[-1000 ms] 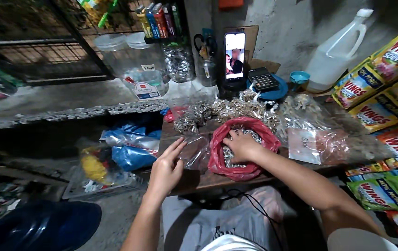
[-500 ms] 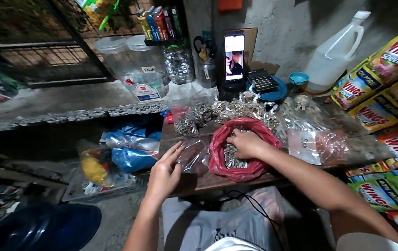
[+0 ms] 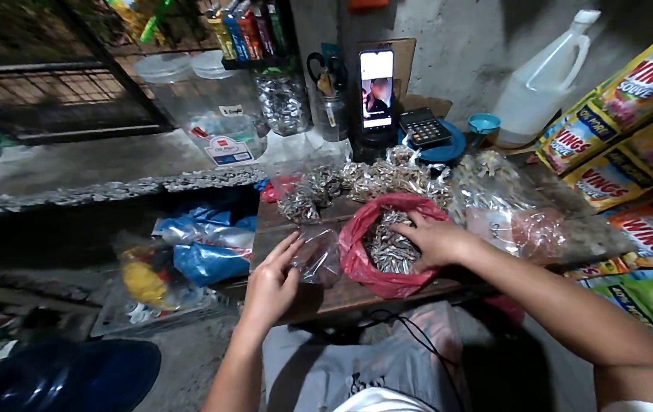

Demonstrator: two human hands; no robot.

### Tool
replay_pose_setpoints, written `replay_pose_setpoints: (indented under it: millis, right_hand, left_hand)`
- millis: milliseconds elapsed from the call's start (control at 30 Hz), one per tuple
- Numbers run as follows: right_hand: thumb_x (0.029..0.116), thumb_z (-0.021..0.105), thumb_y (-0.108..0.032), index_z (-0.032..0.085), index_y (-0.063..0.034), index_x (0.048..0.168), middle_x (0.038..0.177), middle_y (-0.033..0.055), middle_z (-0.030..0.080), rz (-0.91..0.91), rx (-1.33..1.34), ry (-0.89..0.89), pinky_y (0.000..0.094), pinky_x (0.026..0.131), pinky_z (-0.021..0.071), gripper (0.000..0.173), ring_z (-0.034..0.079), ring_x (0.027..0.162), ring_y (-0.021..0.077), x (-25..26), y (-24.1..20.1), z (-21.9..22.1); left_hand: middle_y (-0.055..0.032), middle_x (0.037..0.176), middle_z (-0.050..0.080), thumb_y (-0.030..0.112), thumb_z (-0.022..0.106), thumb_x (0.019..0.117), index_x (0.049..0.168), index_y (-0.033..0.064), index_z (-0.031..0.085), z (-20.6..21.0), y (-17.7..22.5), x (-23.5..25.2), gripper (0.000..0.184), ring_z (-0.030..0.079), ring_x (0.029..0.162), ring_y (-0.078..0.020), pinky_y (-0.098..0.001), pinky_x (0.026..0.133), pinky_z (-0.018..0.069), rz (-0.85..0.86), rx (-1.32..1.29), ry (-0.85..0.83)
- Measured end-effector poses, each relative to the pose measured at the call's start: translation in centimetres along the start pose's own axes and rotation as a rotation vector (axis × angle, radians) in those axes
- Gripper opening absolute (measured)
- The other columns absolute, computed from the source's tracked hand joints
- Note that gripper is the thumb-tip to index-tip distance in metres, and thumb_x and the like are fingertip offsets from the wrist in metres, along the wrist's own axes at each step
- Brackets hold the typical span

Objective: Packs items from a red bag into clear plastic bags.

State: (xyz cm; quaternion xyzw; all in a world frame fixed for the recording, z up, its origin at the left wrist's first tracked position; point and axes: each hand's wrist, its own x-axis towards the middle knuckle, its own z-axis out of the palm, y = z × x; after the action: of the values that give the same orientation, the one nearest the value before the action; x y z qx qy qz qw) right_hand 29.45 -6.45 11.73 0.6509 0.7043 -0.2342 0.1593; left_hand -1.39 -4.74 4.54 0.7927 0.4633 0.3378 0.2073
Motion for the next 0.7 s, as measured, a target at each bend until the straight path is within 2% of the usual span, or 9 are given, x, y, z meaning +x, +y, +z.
replay_pose_setpoints:
  millis: [100, 200, 267, 367, 400, 467, 567, 700]
  right_hand:
    - [0.0882, 0.081, -0.023, 0.033, -0.0234, 0.160, 0.158, 0.0312, 0.031, 0.024, -0.029, 0.019, 0.0690, 0.095, 0.0457, 0.086, 0.054, 0.121, 0.0557, 0.2, -0.3, 0.2]
    - [0.0943, 0.074, -0.030, 0.038, -0.0213, 0.158, 0.153, 0.0301, 0.040, 0.023, -0.006, 0.056, 0.0679, 0.094, 0.0462, 0.074, 0.058, 0.117, 0.0525, 0.8, 0.3, 0.2]
    - [0.0934, 0.075, -0.033, 0.038, -0.0214, 0.158, 0.152, 0.0295, 0.041, 0.028, -0.010, 0.066, 0.0683, 0.094, 0.0463, 0.075, 0.059, 0.116, 0.0523, 1.0, 0.4, 0.3]
    - [0.0907, 0.078, -0.027, 0.035, -0.0248, 0.159, 0.152, 0.0331, 0.039, 0.025, -0.020, 0.052, 0.0694, 0.093, 0.0456, 0.081, 0.057, 0.116, 0.0548, 0.9, -0.2, 0.5]
    - [0.0906, 0.077, -0.024, 0.036, -0.0242, 0.159, 0.152, 0.0337, 0.038, 0.020, -0.014, 0.046, 0.0692, 0.093, 0.0458, 0.080, 0.058, 0.116, 0.0551, 0.9, -0.4, 0.4]
    - [0.0919, 0.074, -0.018, 0.040, -0.0210, 0.157, 0.151, 0.0346, 0.038, 0.011, 0.000, 0.040, 0.0683, 0.094, 0.0462, 0.074, 0.057, 0.116, 0.0551, 1.1, -0.5, 0.4]
    - [0.0931, 0.070, -0.013, 0.044, -0.0168, 0.153, 0.148, 0.0335, 0.042, 0.000, 0.028, 0.047, 0.0667, 0.095, 0.0469, 0.066, 0.058, 0.118, 0.0529, 1.5, -0.3, 0.4]
    - [0.0947, 0.068, -0.011, 0.047, -0.0138, 0.152, 0.143, 0.0322, 0.048, -0.026, 0.088, 0.085, 0.0659, 0.097, 0.0461, 0.061, 0.057, 0.121, 0.0503, 1.8, -0.1, -0.1]
  left_hand:
    - [-0.0179, 0.146, 0.056, -0.002, 0.045, 0.0858, 0.134, 0.0006, 0.065, 0.0, 0.0, 0.0, 0.052, 0.069, 0.109, -0.0297, -0.0439, 0.082, 0.0554, 0.004, 0.001, 0.004]
    - [-0.0185, 0.146, 0.056, -0.003, 0.045, 0.0854, 0.133, 0.0002, 0.066, -0.1, 0.1, 0.0, 0.052, 0.069, 0.107, -0.0298, -0.0434, 0.081, 0.0554, 0.008, 0.006, 0.007]
    - [-0.0188, 0.148, 0.055, -0.003, 0.045, 0.0851, 0.133, 0.0009, 0.066, -0.1, 0.1, 0.0, 0.052, 0.070, 0.103, -0.0288, -0.0423, 0.077, 0.0552, 0.005, 0.013, 0.010]
    - [-0.0189, 0.150, 0.052, -0.002, 0.046, 0.0853, 0.133, 0.0013, 0.066, 0.0, 0.2, 0.0, 0.052, 0.069, 0.105, -0.0292, -0.0428, 0.078, 0.0549, 0.004, 0.010, 0.012]
    - [-0.0187, 0.150, 0.052, -0.002, 0.046, 0.0857, 0.134, 0.0008, 0.065, 0.0, 0.2, 0.0, 0.052, 0.068, 0.110, -0.0307, -0.0444, 0.082, 0.0551, 0.007, 0.007, 0.010]
    - [-0.0178, 0.151, 0.052, -0.001, 0.045, 0.0858, 0.135, 0.0006, 0.064, 0.0, 0.3, 0.0, 0.053, 0.068, 0.111, -0.0302, -0.0443, 0.082, 0.0548, 0.015, 0.007, 0.015]
    - [-0.0168, 0.151, 0.052, -0.001, 0.045, 0.0859, 0.137, -0.0001, 0.062, 0.1, 0.5, -0.1, 0.054, 0.069, 0.108, -0.0284, -0.0429, 0.080, 0.0548, 0.010, 0.006, 0.015]
    - [-0.0157, 0.151, 0.052, -0.001, 0.045, 0.0862, 0.139, 0.0000, 0.061, 0.0, 0.5, -0.1, 0.055, 0.067, 0.116, -0.0289, -0.0448, 0.085, 0.0548, -0.004, 0.001, 0.004]
